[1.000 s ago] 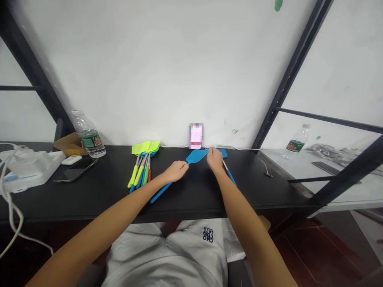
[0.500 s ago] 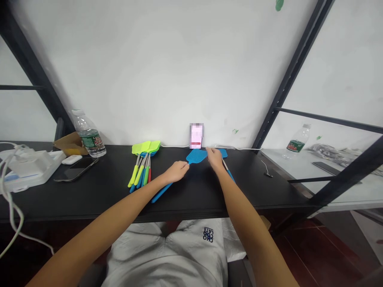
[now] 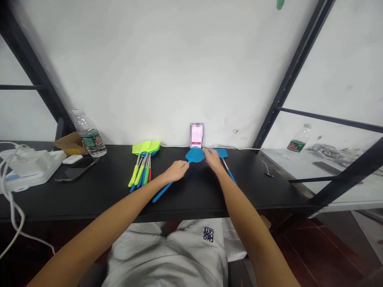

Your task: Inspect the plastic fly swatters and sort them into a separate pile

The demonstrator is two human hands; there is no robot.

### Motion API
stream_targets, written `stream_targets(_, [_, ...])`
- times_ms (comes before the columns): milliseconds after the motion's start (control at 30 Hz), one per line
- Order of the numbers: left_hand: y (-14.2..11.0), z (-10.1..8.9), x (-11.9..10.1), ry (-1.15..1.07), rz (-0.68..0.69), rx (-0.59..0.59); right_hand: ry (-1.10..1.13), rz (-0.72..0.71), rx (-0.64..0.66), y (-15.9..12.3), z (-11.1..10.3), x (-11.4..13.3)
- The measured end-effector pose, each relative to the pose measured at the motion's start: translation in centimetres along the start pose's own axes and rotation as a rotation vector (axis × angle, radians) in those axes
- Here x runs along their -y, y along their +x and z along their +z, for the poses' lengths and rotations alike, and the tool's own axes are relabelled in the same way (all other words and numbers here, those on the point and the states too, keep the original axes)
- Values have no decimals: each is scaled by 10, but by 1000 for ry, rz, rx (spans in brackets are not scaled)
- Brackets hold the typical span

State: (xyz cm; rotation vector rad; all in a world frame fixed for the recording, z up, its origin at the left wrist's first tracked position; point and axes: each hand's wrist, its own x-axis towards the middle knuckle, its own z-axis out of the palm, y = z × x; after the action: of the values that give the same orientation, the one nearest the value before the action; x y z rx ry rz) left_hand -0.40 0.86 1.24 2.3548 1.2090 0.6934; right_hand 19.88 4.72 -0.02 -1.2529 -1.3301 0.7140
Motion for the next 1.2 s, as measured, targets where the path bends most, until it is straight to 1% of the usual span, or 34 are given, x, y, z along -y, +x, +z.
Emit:
stream_targets(267, [-1,-1,-2,-40,-7,13,31,7,1,2,-2,1])
stream_targets(633, [-1,-2,-2,-29,-29,20,0,10,-29,-2,-2,8])
stream_targets(967, [-1,-2,-2,-45,-39,13,9,1,4,-3,-3,8])
stream_targets(1200, [-1,-3,-2,-59,-53,9,6,-8,-13,-3,-4,10])
